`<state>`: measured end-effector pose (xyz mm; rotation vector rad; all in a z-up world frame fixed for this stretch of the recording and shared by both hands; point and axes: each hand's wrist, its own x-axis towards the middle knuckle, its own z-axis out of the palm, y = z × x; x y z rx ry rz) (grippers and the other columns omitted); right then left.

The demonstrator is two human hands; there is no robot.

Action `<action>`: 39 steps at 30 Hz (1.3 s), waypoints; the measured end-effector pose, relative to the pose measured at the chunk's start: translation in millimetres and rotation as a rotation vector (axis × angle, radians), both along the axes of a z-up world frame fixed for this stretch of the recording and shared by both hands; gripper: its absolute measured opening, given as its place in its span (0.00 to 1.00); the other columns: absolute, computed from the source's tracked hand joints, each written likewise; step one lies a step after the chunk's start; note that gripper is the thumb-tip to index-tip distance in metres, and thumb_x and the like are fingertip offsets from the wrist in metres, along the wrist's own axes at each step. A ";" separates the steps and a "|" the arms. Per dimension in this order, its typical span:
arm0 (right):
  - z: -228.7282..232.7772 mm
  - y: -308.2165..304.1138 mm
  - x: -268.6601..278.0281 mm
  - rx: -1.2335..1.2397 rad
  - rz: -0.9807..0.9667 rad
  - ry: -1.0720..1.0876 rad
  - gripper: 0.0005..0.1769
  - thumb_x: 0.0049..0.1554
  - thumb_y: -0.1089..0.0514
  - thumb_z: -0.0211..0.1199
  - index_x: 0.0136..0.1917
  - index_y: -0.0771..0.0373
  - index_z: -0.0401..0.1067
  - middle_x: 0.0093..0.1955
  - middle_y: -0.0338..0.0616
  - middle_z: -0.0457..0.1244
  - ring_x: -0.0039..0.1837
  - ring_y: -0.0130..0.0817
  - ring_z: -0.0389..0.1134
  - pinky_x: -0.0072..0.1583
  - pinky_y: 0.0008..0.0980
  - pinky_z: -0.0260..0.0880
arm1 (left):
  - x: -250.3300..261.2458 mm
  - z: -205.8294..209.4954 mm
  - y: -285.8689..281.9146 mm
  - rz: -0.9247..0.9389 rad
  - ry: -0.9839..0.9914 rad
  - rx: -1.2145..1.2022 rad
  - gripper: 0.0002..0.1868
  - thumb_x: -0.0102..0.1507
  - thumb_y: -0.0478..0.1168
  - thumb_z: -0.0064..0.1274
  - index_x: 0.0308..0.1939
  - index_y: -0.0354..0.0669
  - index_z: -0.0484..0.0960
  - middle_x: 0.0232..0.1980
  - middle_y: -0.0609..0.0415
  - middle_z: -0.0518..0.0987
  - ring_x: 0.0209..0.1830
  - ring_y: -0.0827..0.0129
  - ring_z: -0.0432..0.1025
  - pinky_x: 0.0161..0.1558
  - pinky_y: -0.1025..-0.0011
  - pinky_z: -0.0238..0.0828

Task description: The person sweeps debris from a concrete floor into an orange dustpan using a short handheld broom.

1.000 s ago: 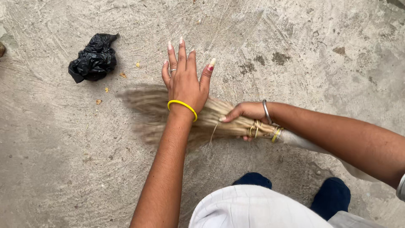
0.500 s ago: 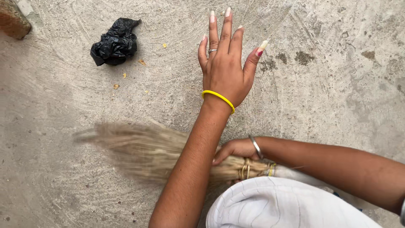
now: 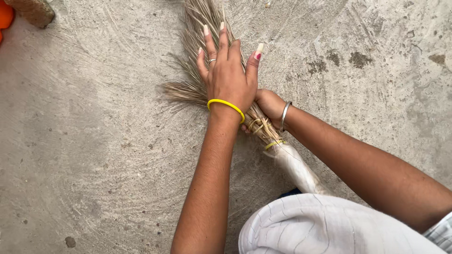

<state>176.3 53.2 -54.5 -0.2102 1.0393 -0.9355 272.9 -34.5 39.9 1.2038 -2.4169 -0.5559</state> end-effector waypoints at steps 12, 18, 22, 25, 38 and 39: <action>-130.7 23.6 152.2 -0.344 0.781 0.340 0.32 0.57 0.40 0.65 0.63 0.67 0.74 0.64 0.43 0.66 0.71 0.29 0.60 0.71 0.33 0.53 | -25.3 6.2 20.6 -0.189 -0.061 0.086 0.29 0.65 0.55 0.47 0.60 0.35 0.77 0.78 0.40 0.57 0.82 0.48 0.36 0.76 0.44 0.28; -61.1 -72.0 -8.0 -0.144 -0.188 0.082 0.27 0.63 0.47 0.50 0.68 0.64 0.70 0.57 0.46 0.70 0.55 0.32 0.72 0.58 0.30 0.73 | 13.4 6.4 -5.8 -0.012 -0.047 0.045 0.29 0.65 0.54 0.48 0.61 0.34 0.76 0.78 0.42 0.58 0.83 0.48 0.37 0.76 0.45 0.27; -17.2 -77.5 -19.6 -0.162 -0.360 0.333 0.28 0.68 0.48 0.53 0.67 0.73 0.73 0.54 0.51 0.71 0.50 0.33 0.73 0.52 0.33 0.77 | 21.0 12.8 -15.7 0.034 0.085 -0.038 0.29 0.69 0.53 0.47 0.65 0.33 0.74 0.79 0.40 0.59 0.83 0.47 0.39 0.77 0.44 0.28; -32.3 -36.3 32.4 -0.076 -0.136 -0.046 0.20 0.61 0.45 0.55 0.53 0.64 0.72 0.44 0.48 0.69 0.41 0.36 0.72 0.39 0.35 0.76 | 11.2 13.3 -15.0 0.009 0.142 -0.025 0.29 0.71 0.53 0.45 0.68 0.36 0.73 0.81 0.42 0.60 0.84 0.55 0.45 0.81 0.48 0.31; 29.6 -50.9 -76.7 0.140 -0.137 0.535 0.27 0.60 0.45 0.61 0.55 0.74 0.71 0.33 0.50 0.67 0.28 0.37 0.69 0.32 0.31 0.76 | 39.3 -74.1 -31.7 0.202 -0.134 0.112 0.37 0.71 0.59 0.37 0.76 0.35 0.58 0.83 0.43 0.45 0.83 0.48 0.32 0.76 0.48 0.29; 36.2 -51.0 -78.6 0.100 -0.133 0.525 0.28 0.61 0.44 0.60 0.54 0.75 0.70 0.34 0.51 0.67 0.28 0.37 0.69 0.32 0.31 0.76 | 42.4 -85.4 -33.9 0.237 -0.160 0.112 0.38 0.72 0.58 0.35 0.77 0.35 0.54 0.83 0.44 0.43 0.84 0.48 0.32 0.77 0.48 0.29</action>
